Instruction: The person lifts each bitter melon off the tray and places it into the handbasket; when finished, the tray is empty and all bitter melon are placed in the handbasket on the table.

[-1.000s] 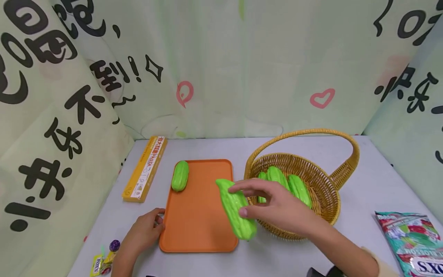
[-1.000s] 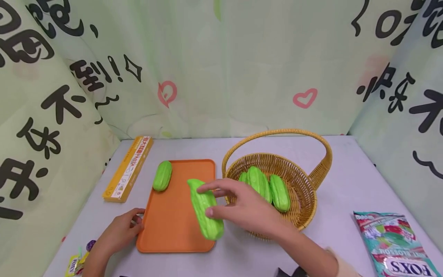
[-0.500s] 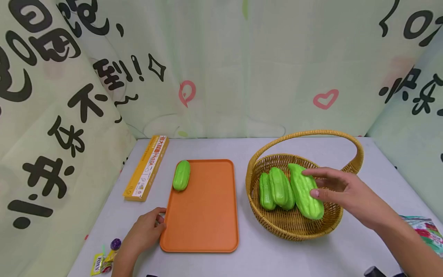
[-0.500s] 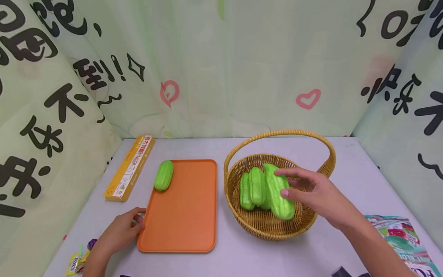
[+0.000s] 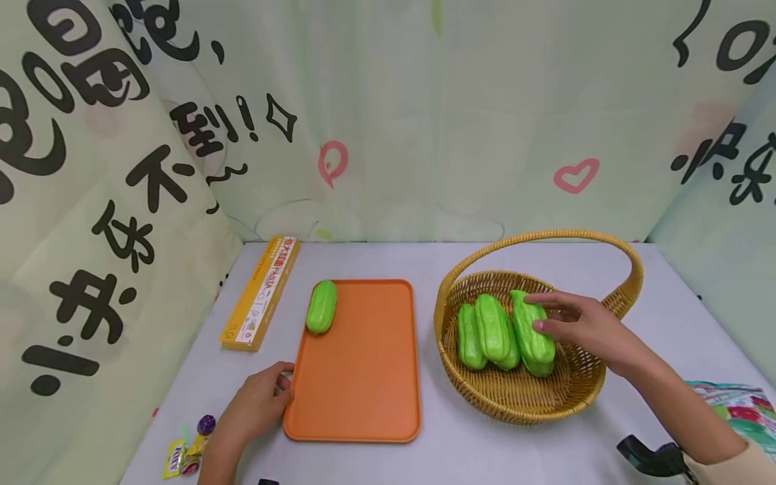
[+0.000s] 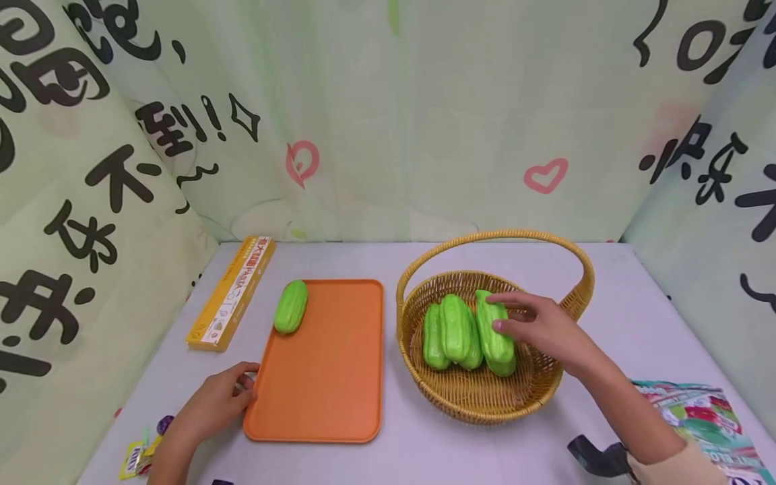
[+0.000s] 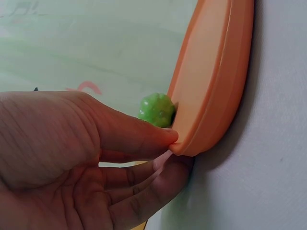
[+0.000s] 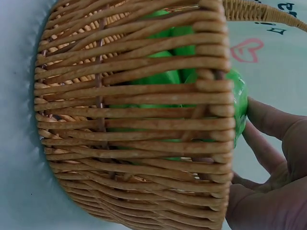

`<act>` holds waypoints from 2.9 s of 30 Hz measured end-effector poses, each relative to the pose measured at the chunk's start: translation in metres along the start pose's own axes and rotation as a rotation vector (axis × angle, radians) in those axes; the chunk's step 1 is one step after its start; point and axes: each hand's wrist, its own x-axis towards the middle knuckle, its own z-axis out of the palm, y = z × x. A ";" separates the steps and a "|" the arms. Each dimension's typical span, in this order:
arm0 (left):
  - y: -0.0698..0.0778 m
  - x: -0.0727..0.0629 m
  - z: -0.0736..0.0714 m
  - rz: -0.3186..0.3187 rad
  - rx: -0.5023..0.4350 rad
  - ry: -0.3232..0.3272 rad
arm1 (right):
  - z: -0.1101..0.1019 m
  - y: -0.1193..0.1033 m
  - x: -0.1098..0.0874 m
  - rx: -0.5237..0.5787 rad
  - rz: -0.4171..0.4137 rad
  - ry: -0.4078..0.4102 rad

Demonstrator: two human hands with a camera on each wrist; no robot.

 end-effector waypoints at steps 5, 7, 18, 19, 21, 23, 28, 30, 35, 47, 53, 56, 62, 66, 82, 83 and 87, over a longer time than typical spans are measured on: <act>0.000 0.000 0.001 0.014 0.001 -0.001 | 0.003 0.005 0.006 -0.020 0.022 -0.012; 0.000 0.000 0.001 0.019 0.002 -0.002 | 0.003 0.006 0.008 -0.020 0.030 -0.017; 0.002 0.001 -0.001 0.005 -0.002 -0.010 | 0.005 0.006 0.012 0.011 0.029 -0.033; 0.001 0.001 -0.001 0.009 0.002 -0.010 | 0.005 0.006 0.012 0.021 0.030 -0.034; 0.001 0.001 -0.001 0.006 0.003 -0.009 | 0.006 0.006 0.012 0.033 0.032 -0.038; 0.000 0.002 0.000 0.003 0.003 -0.008 | 0.006 0.006 0.012 0.036 0.036 -0.038; 0.000 0.002 0.000 0.004 0.003 -0.007 | 0.006 0.007 0.012 0.046 0.050 -0.037; -0.001 0.002 0.000 0.004 0.003 -0.006 | 0.007 0.007 0.012 0.055 0.056 -0.037; -0.002 0.002 0.000 0.002 -0.008 -0.009 | 0.007 0.008 0.011 0.055 0.054 -0.032; -0.001 0.002 -0.001 0.007 -0.006 -0.008 | 0.006 0.005 0.010 0.046 0.053 -0.022; -0.002 0.002 0.000 0.005 -0.002 -0.007 | 0.002 -0.010 0.001 -0.065 0.027 0.005; -0.002 0.002 0.001 0.011 -0.004 -0.010 | 0.003 -0.032 -0.009 -0.081 -0.021 -0.003; -0.003 0.001 0.000 0.011 0.011 -0.003 | 0.038 -0.092 -0.020 0.138 -0.203 -0.136; -0.003 0.001 0.000 0.018 0.000 -0.005 | 0.080 -0.127 -0.011 0.276 -0.272 -0.250; 0.002 0.001 -0.003 -0.013 0.015 -0.046 | 0.234 -0.178 0.125 0.336 -0.107 -0.099; 0.002 0.000 -0.003 -0.009 0.014 -0.044 | 0.238 -0.177 0.131 0.315 -0.098 -0.082; 0.003 0.000 -0.003 0.008 0.013 -0.033 | 0.250 -0.172 0.151 0.251 -0.073 -0.031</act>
